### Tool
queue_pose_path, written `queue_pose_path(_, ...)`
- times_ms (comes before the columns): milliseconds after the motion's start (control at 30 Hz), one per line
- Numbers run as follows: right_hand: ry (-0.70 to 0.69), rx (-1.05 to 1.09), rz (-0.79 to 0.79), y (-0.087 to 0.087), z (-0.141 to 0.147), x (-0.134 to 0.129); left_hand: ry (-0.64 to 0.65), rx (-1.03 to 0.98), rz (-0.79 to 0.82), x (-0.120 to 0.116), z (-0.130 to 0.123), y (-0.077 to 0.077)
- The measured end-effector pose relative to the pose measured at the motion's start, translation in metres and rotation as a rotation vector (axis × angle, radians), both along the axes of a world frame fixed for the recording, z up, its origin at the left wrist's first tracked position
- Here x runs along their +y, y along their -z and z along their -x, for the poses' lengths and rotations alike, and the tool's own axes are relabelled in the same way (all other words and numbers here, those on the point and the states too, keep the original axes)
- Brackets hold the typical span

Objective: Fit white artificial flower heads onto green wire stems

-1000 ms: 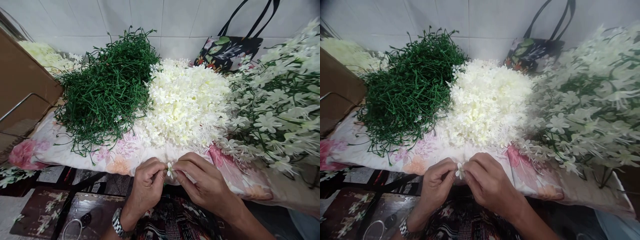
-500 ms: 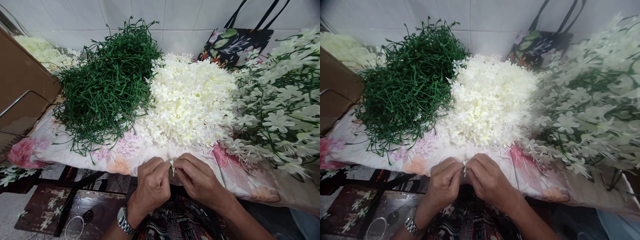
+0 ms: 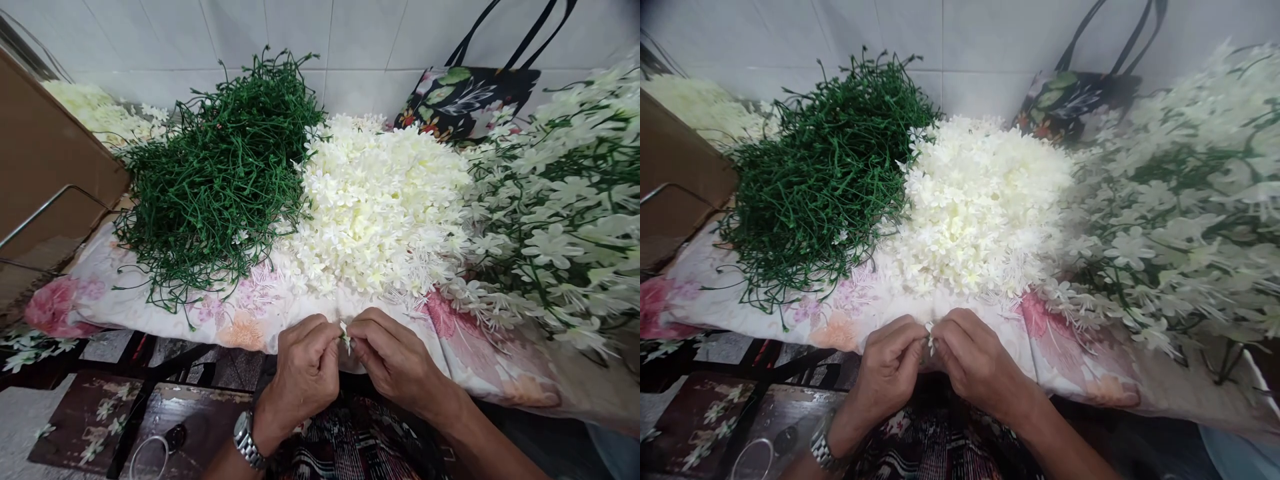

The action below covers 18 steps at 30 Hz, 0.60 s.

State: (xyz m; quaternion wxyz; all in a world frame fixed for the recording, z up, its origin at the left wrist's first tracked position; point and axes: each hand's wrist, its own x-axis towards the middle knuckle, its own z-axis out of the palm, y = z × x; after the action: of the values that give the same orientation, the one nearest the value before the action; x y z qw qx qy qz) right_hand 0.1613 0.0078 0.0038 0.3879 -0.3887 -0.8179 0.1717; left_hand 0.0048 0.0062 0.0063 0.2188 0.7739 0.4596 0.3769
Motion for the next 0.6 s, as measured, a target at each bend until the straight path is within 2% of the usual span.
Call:
queue_pose_path(133,0.02,0.021,-0.081,-0.008,-0.004,-0.004,0.047,-0.113,0.071,-0.006,0.005,-0.014)
queue_pose_path(300,0.01,-0.081,-0.222,-0.017,-0.006,-0.008,0.055,-0.047,0.17,-0.008,0.006,-0.027)
queue_pose_path(433,-0.017,-0.134,-0.253,-0.018,-0.006,-0.01,0.072,-0.111,0.286,-0.007,0.004,-0.026)
queue_pose_path(600,-0.044,-0.097,-0.158,-0.017,-0.007,-0.009,0.069,-0.176,0.264,-0.008,0.003,-0.02)
